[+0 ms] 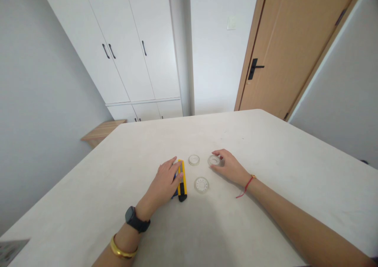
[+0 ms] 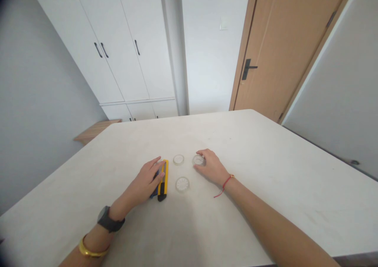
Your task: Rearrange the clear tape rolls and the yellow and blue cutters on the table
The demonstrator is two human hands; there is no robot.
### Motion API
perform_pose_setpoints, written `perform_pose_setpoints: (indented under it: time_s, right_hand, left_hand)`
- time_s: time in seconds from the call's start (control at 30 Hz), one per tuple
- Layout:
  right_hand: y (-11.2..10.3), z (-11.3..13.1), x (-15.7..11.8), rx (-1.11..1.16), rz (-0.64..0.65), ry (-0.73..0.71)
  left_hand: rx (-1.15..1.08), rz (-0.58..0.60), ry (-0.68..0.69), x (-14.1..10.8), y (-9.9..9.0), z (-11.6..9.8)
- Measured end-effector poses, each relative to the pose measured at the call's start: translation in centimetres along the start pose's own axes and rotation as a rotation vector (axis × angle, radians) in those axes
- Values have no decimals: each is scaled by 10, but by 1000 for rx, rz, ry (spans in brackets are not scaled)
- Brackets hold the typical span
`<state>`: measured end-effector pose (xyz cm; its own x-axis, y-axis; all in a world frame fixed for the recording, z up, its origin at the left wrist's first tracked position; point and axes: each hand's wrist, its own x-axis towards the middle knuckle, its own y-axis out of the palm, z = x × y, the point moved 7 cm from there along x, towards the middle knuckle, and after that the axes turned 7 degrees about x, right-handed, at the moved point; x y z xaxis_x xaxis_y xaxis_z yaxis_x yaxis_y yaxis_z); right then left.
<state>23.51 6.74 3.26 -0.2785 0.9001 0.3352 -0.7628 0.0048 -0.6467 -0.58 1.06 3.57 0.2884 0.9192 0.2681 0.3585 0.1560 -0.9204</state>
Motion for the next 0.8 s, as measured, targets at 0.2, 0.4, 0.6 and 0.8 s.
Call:
perform_pose_setpoints:
  time_s: [0.2,0.4,0.6,0.8]
  right_hand:
    - [8,10,-1,-46,20,-24]
    - [-4,-4,6,-64,-31,27]
    - [-24,-36,23,9,-65,87]
    - [-20,-47,25,125,5,75]
  left_hand:
    - [-48,-37,-2,2,-3,-4]
    - [-125,-61,-25,4,-7,-4]
    - [-395,-167,-183,8,-14,18]
    - [-751,-244,-438,11,-18,53]
